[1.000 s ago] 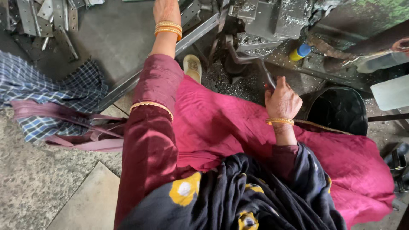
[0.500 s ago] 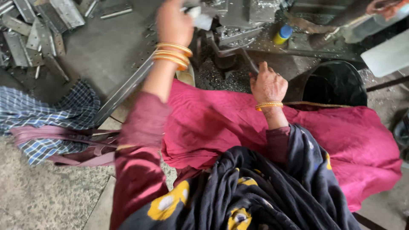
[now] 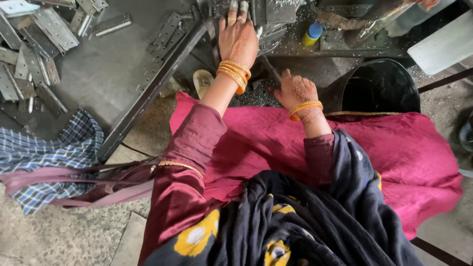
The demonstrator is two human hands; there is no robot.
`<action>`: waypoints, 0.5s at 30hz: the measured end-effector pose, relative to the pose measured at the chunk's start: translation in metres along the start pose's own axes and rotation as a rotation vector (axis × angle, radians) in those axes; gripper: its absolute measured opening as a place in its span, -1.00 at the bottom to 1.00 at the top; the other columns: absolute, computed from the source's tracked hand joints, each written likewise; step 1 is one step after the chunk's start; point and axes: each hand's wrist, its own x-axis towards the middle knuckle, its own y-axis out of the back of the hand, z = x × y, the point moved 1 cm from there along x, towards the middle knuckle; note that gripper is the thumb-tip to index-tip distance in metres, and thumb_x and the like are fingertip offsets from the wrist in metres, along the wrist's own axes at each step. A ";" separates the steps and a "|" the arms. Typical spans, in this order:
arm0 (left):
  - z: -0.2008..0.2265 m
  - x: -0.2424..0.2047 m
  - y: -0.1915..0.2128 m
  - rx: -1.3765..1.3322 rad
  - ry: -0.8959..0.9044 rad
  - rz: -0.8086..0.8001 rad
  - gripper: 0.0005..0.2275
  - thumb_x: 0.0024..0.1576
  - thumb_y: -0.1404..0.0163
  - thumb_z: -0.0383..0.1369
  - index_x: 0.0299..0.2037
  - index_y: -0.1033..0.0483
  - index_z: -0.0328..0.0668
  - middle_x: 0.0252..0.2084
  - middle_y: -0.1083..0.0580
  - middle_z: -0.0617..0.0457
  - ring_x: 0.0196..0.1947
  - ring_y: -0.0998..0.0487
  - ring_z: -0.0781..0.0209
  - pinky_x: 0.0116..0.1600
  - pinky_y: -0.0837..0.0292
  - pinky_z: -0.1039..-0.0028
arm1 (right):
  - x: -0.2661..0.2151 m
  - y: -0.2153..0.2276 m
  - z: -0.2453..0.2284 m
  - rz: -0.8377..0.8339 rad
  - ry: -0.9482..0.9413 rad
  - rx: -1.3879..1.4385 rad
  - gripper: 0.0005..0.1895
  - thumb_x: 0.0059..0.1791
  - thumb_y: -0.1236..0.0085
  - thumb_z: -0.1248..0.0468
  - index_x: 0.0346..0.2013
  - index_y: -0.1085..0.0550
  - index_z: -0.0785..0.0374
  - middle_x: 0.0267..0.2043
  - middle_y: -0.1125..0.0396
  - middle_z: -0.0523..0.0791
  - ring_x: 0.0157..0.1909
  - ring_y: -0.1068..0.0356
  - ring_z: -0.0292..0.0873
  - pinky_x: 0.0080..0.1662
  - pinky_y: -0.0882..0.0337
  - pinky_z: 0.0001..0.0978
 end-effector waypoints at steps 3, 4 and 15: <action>0.000 0.013 -0.006 0.055 -0.021 0.039 -0.75 0.18 0.00 -0.26 -0.17 -0.62 -0.31 0.19 -0.48 -0.16 0.29 -0.31 -0.07 0.40 -0.03 -0.07 | 0.003 -0.021 0.013 0.159 0.070 -0.049 -0.29 -0.07 -0.23 -0.13 0.03 -0.38 0.47 -0.40 -0.46 0.17 -0.32 -0.49 0.23 -0.27 -0.47 0.05; -0.001 0.012 -0.009 0.075 -0.004 0.042 -0.75 0.17 0.01 -0.30 -0.13 -0.62 -0.32 0.17 -0.49 -0.16 0.29 -0.32 -0.07 0.41 -0.04 -0.04 | 0.001 -0.033 0.016 0.098 0.021 -0.007 -0.38 -0.06 -0.21 -0.09 -0.02 -0.40 0.43 -0.38 -0.46 0.16 -0.29 -0.50 0.24 -0.25 -0.47 0.06; -0.009 0.013 -0.027 0.065 -0.056 0.146 -0.80 0.06 0.03 -0.40 -0.22 -0.62 -0.30 0.01 -0.55 -0.15 0.16 -0.43 -0.13 0.33 -0.17 0.04 | -0.004 -0.056 0.022 -0.002 -0.198 0.174 -0.56 -0.04 -0.21 -0.05 -0.26 -0.46 0.30 -0.36 -0.46 0.16 -0.26 -0.48 0.28 -0.22 -0.46 0.12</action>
